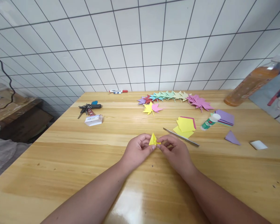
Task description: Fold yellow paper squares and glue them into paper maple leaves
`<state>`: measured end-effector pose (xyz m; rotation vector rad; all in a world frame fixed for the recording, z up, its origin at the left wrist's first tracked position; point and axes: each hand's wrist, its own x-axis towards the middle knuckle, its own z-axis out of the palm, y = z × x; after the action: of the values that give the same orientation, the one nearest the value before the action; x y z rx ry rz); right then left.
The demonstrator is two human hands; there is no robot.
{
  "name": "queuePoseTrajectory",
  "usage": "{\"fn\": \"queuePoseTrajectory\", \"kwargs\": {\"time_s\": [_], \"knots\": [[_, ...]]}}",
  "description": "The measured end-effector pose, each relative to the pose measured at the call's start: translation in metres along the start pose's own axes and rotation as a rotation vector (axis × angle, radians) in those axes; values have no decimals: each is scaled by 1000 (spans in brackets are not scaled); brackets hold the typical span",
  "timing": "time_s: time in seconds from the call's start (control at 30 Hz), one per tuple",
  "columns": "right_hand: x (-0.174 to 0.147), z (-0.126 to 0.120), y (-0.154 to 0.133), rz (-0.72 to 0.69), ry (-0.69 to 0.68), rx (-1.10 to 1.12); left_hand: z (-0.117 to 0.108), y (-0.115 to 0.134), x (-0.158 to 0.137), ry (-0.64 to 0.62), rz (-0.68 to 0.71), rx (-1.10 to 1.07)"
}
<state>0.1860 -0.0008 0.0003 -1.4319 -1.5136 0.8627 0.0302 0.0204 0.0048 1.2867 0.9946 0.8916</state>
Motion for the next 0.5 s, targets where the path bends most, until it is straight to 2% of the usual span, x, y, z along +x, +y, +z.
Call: {"fn": "queuePoseTrajectory", "kwargs": {"time_s": [0.13,0.37,0.5], "knots": [[0,1,0,-9,-6,6,-1,-1,0,13,-4,-1],[0,2,-3,134,-30,159,2,0,0,0,5,16],[-1,2,-3,172,-55,167,1,-1,-1,2,14,40]]}}
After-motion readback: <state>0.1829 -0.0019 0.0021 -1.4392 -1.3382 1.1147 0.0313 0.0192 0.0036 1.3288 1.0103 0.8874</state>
